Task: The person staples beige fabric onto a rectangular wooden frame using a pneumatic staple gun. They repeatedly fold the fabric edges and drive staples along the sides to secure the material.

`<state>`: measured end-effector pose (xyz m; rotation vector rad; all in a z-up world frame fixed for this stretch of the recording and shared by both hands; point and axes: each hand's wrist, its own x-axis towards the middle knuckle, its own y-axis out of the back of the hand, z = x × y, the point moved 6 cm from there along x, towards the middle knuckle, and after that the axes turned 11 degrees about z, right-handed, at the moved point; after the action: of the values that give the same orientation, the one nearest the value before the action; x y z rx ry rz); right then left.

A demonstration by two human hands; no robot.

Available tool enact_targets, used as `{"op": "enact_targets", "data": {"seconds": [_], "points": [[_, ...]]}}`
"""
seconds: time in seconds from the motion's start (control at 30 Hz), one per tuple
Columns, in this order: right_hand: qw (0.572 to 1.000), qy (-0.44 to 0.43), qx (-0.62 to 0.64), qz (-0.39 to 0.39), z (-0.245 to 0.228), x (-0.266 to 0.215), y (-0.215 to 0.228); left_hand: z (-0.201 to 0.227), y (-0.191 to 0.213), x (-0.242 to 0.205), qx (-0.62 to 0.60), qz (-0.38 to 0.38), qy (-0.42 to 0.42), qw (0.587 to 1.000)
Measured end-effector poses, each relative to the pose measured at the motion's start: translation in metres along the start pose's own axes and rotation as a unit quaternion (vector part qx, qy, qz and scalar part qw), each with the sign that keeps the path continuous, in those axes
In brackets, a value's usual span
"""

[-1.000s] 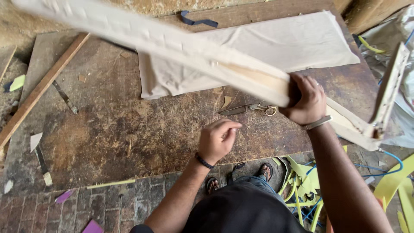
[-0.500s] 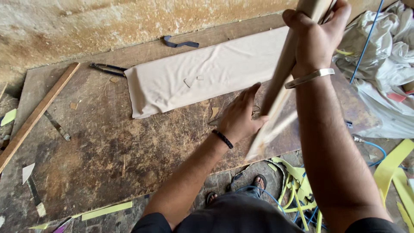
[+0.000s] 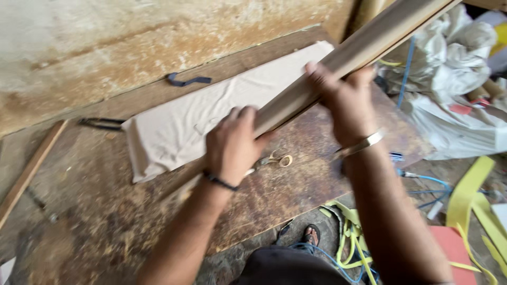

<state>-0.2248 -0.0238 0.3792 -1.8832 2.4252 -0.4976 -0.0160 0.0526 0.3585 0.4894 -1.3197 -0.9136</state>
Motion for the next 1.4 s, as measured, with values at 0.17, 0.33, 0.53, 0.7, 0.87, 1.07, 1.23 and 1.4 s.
{"op": "enact_targets", "data": {"seconds": [0.17,0.33,0.53,0.7,0.87,1.07,1.23,1.4], "points": [[0.998,-0.052,-0.037,-0.027,0.070,-0.023,-0.009,-0.020,0.013,-0.015,0.053,-0.111,0.003,0.992],[0.989,-0.138,-0.042,-0.031,0.137,-0.054,-0.029,-0.051,0.022,-0.030,0.147,-0.192,0.034,0.970],[0.989,-0.142,-0.027,-0.021,0.162,-0.075,-0.069,-0.098,0.013,-0.046,0.161,-0.222,0.030,0.961],[0.995,-0.094,-0.027,-0.001,0.168,-0.096,-0.124,-0.155,0.035,-0.053,0.119,-0.138,-0.025,0.983],[0.996,-0.088,-0.028,0.011,0.172,-0.126,-0.179,-0.222,0.059,-0.059,0.139,-0.181,-0.040,0.973],[0.983,-0.177,-0.016,0.045,0.208,-0.154,-0.180,-0.246,0.040,-0.081,0.116,-0.287,-0.028,0.951],[0.971,-0.186,-0.061,0.138,0.220,-0.164,-0.147,-0.252,0.040,-0.091,0.012,-0.420,-0.138,0.897],[0.966,-0.149,0.049,0.205,0.192,-0.147,-0.108,-0.266,0.033,-0.101,-0.063,-0.625,-0.094,0.772]]}}
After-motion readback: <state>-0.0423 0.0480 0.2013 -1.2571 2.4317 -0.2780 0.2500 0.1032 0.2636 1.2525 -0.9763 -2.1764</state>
